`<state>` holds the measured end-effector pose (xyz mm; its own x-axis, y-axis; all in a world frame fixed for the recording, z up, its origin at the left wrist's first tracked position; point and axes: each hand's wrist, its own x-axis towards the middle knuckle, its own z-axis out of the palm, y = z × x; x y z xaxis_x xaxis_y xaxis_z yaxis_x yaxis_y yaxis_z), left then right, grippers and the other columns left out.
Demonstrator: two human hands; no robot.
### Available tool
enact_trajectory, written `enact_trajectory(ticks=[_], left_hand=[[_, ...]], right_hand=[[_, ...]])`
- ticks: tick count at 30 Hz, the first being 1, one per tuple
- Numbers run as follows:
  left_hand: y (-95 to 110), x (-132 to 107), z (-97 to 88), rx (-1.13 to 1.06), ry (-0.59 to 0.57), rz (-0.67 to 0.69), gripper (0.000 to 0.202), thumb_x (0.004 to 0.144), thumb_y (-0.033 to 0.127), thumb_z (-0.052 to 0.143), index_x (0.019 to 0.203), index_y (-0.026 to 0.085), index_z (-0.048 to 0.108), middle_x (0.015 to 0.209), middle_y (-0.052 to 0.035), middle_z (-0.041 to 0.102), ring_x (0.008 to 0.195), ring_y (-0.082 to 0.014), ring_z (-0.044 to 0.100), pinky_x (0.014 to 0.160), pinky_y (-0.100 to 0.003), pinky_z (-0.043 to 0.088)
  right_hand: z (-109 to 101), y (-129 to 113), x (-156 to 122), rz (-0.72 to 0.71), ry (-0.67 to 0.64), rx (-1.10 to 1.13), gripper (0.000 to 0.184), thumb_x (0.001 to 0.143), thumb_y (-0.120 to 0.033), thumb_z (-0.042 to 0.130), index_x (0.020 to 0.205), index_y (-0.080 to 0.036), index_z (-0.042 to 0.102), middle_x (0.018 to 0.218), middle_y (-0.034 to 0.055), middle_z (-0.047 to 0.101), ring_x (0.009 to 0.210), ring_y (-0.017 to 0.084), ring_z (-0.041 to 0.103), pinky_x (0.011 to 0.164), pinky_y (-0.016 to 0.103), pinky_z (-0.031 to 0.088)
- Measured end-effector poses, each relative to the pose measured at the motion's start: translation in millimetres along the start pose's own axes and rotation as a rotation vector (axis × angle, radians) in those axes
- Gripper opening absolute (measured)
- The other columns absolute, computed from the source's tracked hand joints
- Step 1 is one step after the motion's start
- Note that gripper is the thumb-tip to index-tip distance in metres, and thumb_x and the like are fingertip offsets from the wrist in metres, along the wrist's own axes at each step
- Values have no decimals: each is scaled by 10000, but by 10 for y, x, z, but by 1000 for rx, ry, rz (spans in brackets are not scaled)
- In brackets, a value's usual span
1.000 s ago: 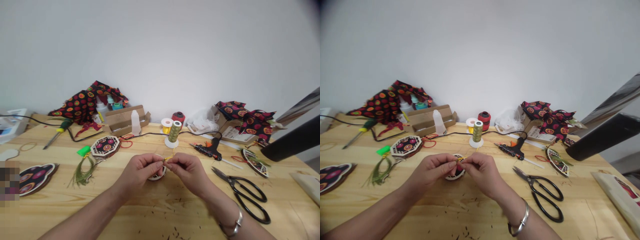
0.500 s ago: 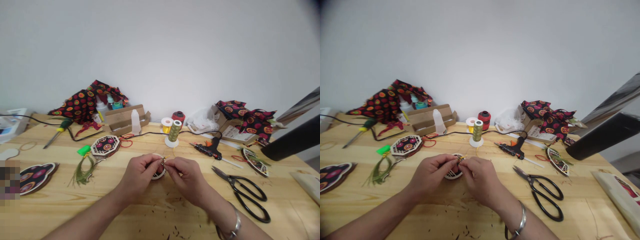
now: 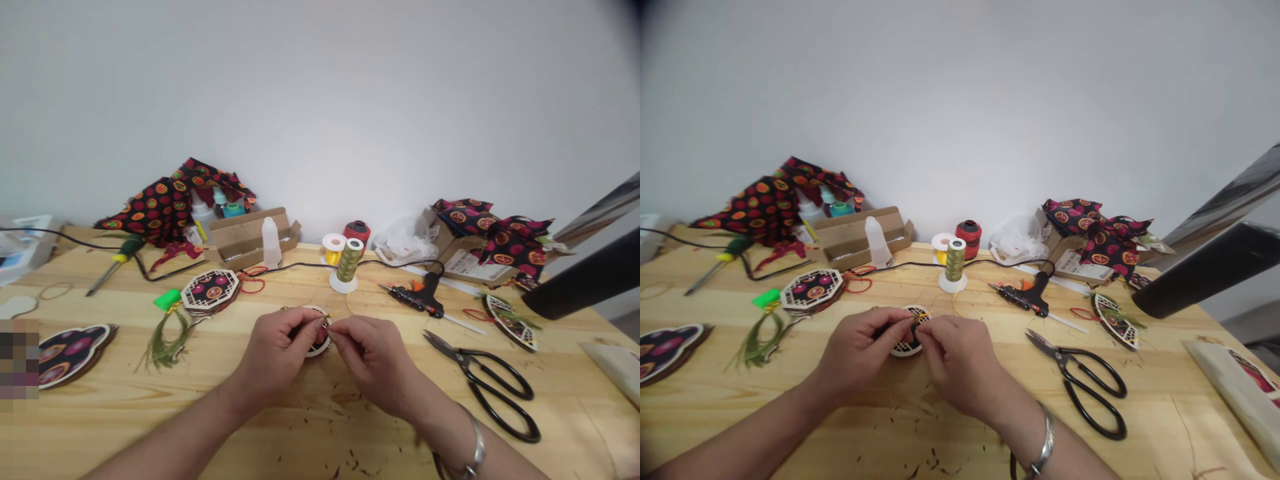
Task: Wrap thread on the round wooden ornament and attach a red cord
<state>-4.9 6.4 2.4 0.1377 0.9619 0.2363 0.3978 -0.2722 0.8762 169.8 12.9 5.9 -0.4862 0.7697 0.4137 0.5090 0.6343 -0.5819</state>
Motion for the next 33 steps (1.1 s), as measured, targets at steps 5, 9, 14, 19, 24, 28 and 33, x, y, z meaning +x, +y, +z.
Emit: enact_trajectory(ticks=[5,9,14,19,24,28,33], left_hand=[[-15,-24,19,29,40,31,163,843,215,546,797,188,700,674,15,690,622,-130,607,598,-211,465],[-20,-37,35,46,50,37,155,835,220,554,796,184,700,726,2,708,656,-141,616,619,-221,466],[-22,0,20,50,-53,-6,189,851,242,525,767,180,682,687,5,679,646,-142,593,615,-228,450],[-12,43,0,85,-218,14,230,860,216,492,711,175,662,647,13,640,612,-126,560,600,-221,422],[-1,41,-15,40,-315,-1,223,855,231,509,729,179,685,619,18,624,595,-122,532,588,-221,406],[34,42,-37,-110,-293,-64,207,828,245,555,666,177,666,620,16,637,612,-125,547,613,-228,416],[62,47,-54,-223,-188,-131,206,816,263,574,651,173,660,628,11,643,614,-121,543,614,-225,418]], right_hand=[[29,-1,-39,-22,-21,-46,151,880,-151,464,778,-174,574,659,11,605,582,102,511,559,210,325],[56,-9,-73,-68,-42,-118,165,881,-133,448,753,-177,541,646,1,585,569,99,493,544,218,299],[37,1,-45,-259,4,-356,185,875,-106,430,745,-165,545,620,5,537,555,126,437,526,263,266],[-59,47,5,-400,21,-466,250,897,-84,376,786,-149,590,639,25,519,582,154,399,531,283,265],[-110,106,37,-264,37,-289,213,893,-107,439,787,-162,615,643,13,540,608,135,443,557,252,313],[-91,147,61,-78,49,20,133,872,-146,526,792,-176,628,674,-6,589,623,97,511,590,202,367],[-60,150,87,93,7,246,149,848,-138,535,745,-165,638,647,-23,615,590,77,514,578,169,384]])
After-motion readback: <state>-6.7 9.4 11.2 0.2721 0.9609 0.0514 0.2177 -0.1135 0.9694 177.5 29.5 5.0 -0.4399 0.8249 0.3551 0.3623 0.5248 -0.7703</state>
